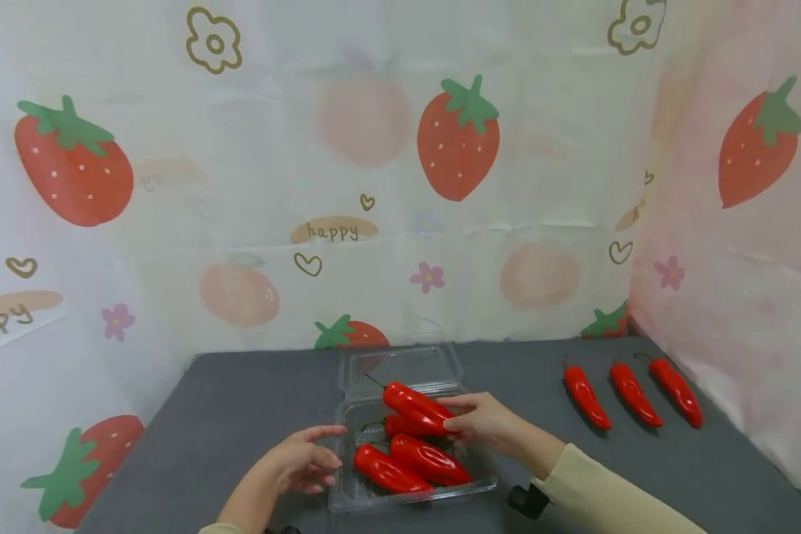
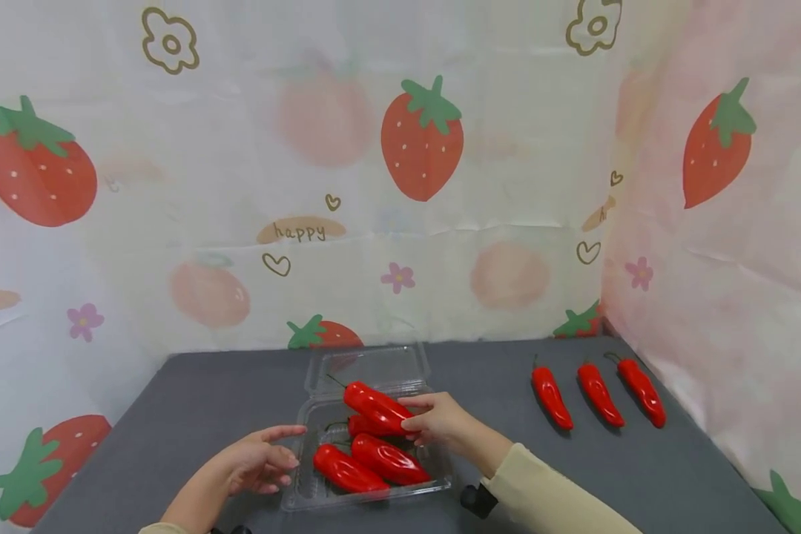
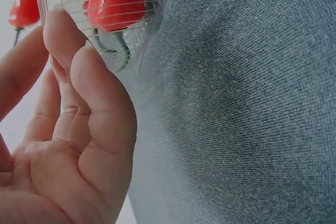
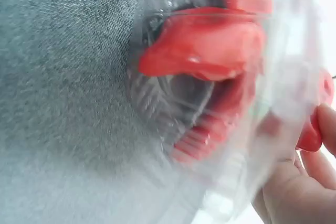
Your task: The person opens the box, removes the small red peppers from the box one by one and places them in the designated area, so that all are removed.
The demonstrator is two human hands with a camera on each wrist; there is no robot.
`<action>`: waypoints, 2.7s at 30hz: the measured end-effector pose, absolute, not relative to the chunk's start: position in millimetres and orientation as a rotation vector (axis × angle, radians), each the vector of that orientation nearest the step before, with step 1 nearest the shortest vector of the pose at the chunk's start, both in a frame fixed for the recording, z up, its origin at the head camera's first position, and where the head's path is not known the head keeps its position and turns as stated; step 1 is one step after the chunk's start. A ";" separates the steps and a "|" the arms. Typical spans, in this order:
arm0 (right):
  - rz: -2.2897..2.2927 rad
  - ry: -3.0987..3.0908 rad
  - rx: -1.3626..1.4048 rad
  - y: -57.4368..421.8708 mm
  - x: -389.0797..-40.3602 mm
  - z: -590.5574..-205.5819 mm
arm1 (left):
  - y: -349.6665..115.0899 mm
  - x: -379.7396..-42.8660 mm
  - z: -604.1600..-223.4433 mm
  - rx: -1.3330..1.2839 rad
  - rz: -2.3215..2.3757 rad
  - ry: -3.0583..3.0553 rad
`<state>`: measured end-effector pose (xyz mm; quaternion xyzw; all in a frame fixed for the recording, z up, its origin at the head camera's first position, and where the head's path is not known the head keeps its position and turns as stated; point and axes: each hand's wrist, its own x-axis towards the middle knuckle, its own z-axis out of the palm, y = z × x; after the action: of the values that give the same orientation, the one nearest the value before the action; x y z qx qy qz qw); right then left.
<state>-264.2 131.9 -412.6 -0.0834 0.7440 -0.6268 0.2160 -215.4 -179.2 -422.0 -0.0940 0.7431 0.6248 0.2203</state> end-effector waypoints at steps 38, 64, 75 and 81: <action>-1.992 2.126 0.200 242.9 -250.5 -418.9 | -176.3 -215.2 -428.5 -0.246 1.740 2.094; -1.968 2.202 0.374 253.1 -257.1 -441.6 | -175.7 -221.7 -426.9 -0.290 1.696 2.096; -1.909 2.303 0.429 242.6 -269.9 -450.3 | -176.7 -221.6 -426.6 -0.272 1.709 2.099; -1.901 2.263 0.399 242.1 -273.5 -448.8 | -177.8 -220.0 -426.2 -0.286 1.711 2.102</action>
<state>-273.5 242.1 -448.8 0.1335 0.7564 -0.6353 0.0797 -220.0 -177.8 -426.2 -0.1027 0.7547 0.6141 0.2066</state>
